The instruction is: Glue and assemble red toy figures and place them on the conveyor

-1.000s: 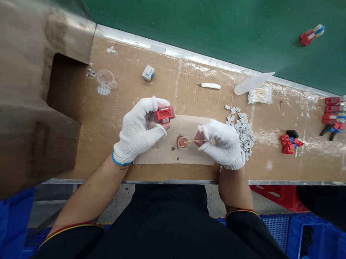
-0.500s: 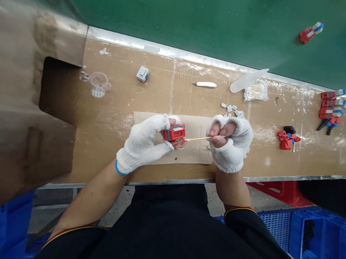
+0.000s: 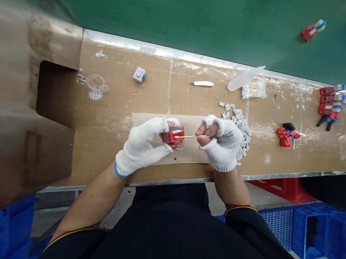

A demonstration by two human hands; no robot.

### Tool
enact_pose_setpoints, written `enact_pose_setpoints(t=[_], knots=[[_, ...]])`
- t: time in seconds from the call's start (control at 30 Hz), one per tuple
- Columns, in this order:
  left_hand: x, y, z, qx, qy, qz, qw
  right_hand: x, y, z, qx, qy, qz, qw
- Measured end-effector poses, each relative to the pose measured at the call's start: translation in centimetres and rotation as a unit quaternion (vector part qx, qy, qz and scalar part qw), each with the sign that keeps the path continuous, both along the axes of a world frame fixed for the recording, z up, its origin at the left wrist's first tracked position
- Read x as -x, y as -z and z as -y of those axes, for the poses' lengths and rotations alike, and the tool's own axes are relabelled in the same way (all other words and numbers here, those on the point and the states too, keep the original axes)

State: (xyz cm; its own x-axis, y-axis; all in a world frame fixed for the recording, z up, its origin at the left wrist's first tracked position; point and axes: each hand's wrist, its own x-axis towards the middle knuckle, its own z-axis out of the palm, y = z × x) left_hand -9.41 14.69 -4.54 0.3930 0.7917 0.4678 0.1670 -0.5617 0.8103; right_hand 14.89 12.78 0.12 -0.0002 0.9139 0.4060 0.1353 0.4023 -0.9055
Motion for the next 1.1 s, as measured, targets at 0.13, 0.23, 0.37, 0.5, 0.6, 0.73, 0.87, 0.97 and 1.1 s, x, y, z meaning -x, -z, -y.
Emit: enact_pose_setpoints(t=[0.13, 0.23, 0.37, 0.5, 0.6, 0.73, 0.87, 0.97, 1.1], knots=[[0.1, 0.08, -0.02, -0.001, 0.003, -0.013, 1.0, -0.11, 0.0, 0.05, 0.011, 0.006, 0.01, 1.0], [0.13, 0.05, -0.06, -0.016, 0.002, -0.019, 1.0, -0.17, -0.05, 0.05, 0.017, -0.005, 0.012, 1.0], [0.16, -0.12, -0.1, -0.011, 0.003, -0.013, 1.0, -0.17, -0.11, 0.0, 0.0, -0.02, 0.004, 1.0], [0.15, -0.09, -0.13, 0.014, 0.013, -0.005, 1.0, -0.18, 0.01, 0.02, 0.005, -0.011, 0.011, 1.0], [0.1, 0.0, -0.14, 0.019, 0.016, 0.005, 1.0, -0.24, 0.14, 0.13, 0.01, -0.002, 0.023, 1.0], [0.02, 0.0, -0.13, 0.01, 0.023, -0.008, 1.0, -0.3, 0.21, 0.27, 0.001, 0.006, 0.032, 0.999], [-0.01, -0.09, -0.11, 0.016, 0.016, -0.014, 1.0, -0.23, 0.13, 0.25, -0.015, 0.01, 0.04, 0.999], [-0.02, -0.14, -0.16, 0.002, 0.012, -0.008, 1.0, -0.22, 0.07, 0.18, -0.038, 0.011, 0.044, 0.998], [-0.12, -0.37, -0.19, -0.002, 0.007, 0.0, 1.0, -0.36, 0.17, 0.08, -0.053, 0.017, 0.052, 0.997]])
